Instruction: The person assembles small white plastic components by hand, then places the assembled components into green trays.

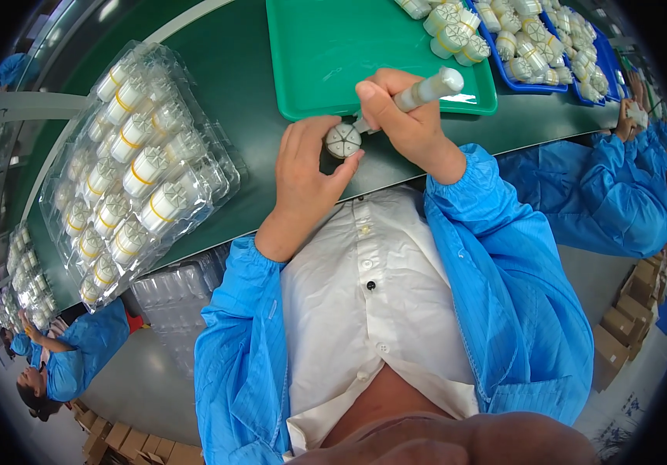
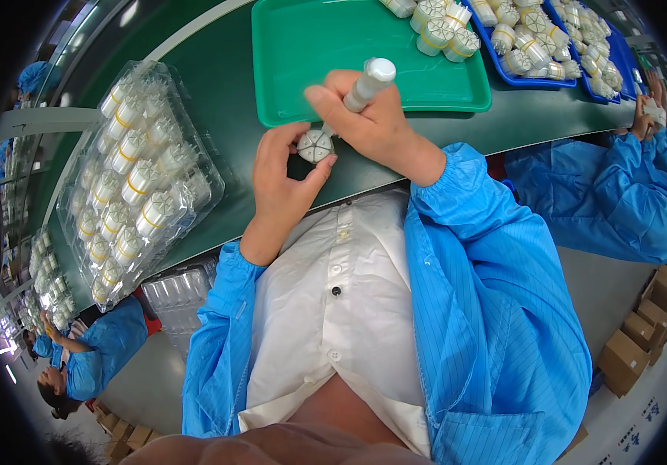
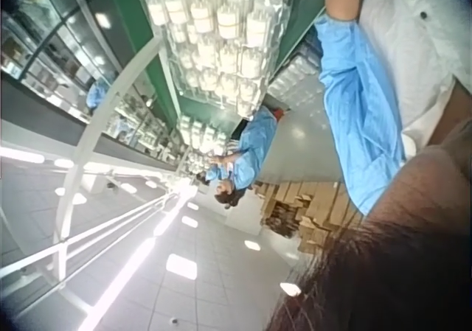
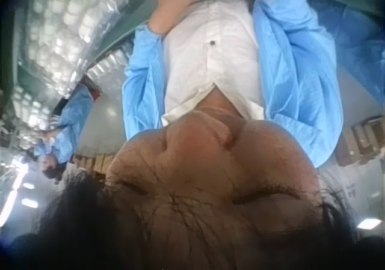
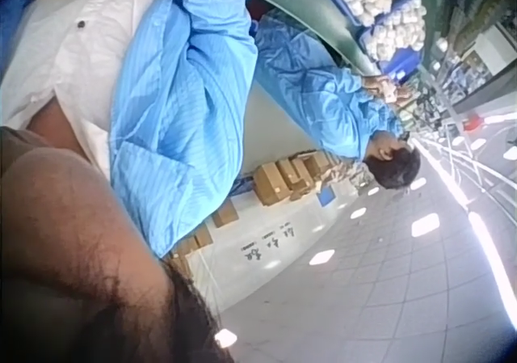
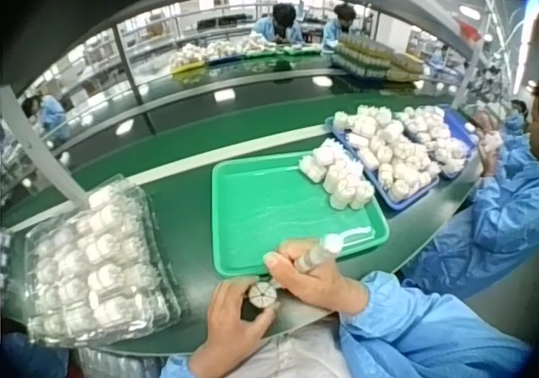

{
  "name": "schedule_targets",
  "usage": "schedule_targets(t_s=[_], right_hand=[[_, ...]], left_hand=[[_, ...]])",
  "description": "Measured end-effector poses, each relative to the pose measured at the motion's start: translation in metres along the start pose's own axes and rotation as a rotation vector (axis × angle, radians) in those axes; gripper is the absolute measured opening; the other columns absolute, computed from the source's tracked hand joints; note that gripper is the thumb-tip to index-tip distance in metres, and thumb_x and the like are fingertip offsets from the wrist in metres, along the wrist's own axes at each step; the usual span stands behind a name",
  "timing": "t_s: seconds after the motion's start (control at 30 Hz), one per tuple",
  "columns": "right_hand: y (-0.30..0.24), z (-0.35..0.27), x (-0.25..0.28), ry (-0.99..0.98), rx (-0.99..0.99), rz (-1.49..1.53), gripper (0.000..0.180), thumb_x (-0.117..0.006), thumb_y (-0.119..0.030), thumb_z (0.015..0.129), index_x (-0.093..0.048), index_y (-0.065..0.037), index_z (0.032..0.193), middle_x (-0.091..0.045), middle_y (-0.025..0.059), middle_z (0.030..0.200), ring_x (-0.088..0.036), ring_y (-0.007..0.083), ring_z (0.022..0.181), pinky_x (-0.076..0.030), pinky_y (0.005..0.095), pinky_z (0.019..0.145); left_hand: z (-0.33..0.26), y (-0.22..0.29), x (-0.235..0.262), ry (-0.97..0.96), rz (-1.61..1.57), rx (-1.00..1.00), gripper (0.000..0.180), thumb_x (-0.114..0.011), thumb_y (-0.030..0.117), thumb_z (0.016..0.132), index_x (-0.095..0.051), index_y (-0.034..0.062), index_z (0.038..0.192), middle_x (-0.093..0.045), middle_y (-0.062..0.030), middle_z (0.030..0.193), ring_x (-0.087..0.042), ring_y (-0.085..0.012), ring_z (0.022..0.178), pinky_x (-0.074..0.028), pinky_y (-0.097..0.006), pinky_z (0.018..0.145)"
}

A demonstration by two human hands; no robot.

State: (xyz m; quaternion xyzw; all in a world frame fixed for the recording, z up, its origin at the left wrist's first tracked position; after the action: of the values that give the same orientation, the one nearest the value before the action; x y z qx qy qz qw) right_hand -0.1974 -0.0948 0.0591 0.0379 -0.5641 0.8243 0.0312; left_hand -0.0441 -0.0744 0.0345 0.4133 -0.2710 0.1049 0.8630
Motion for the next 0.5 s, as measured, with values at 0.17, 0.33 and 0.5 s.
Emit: schedule_targets(t_s=[0.17, 0.33, 0.5], right_hand=[[0.002, 0.002, -0.004, -0.084, 0.008, -0.097, 0.036, -0.06, -0.014, 0.101, -0.051, -0.006, 0.067, -0.054, -0.0005, 0.064, -0.045, 0.0059, 0.056, -0.036, 0.0253, 0.051], [0.003, 0.003, -0.01, -0.08, 0.044, -0.131, 0.036, -0.06, -0.013, 0.1, -0.052, -0.005, 0.066, -0.054, -0.0004, 0.063, -0.045, 0.0063, 0.056, -0.035, 0.0255, 0.05], [-0.007, -0.001, -0.013, -0.074, 0.052, -0.087, 0.034, -0.067, -0.015, 0.094, -0.05, -0.004, 0.067, -0.042, 0.0008, 0.059, -0.037, 0.0093, 0.054, -0.03, 0.0305, 0.047]], left_hand=[[-0.005, -0.003, -0.001, 0.03, -0.289, 0.127, 0.054, -0.078, 0.003, 0.072, -0.056, 0.0019, 0.122, -0.063, -0.014, 0.109, -0.062, -0.0318, 0.097, -0.054, -0.04, 0.082], [0.001, 0.002, 0.001, -0.025, -0.17, 0.066, 0.063, -0.081, 0.002, 0.071, -0.051, 0.0007, 0.127, -0.065, -0.014, 0.107, -0.063, -0.0272, 0.094, -0.052, -0.034, 0.083], [-0.003, -0.003, -0.001, -0.024, 0.055, 0.086, 0.065, -0.082, 0.003, 0.071, -0.05, 0.0003, 0.128, -0.065, -0.0137, 0.106, -0.063, -0.0273, 0.094, -0.051, -0.034, 0.084]])
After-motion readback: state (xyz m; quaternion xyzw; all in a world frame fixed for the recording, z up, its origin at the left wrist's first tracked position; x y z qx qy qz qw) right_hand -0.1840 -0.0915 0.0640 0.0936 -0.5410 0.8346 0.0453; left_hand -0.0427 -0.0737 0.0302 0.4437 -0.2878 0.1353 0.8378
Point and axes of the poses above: each hand's wrist, its own z-axis towards the middle knuckle, its own x-axis out of the back of the hand, y = z × x, the point moved 7 cm from there along z, towards the middle knuckle
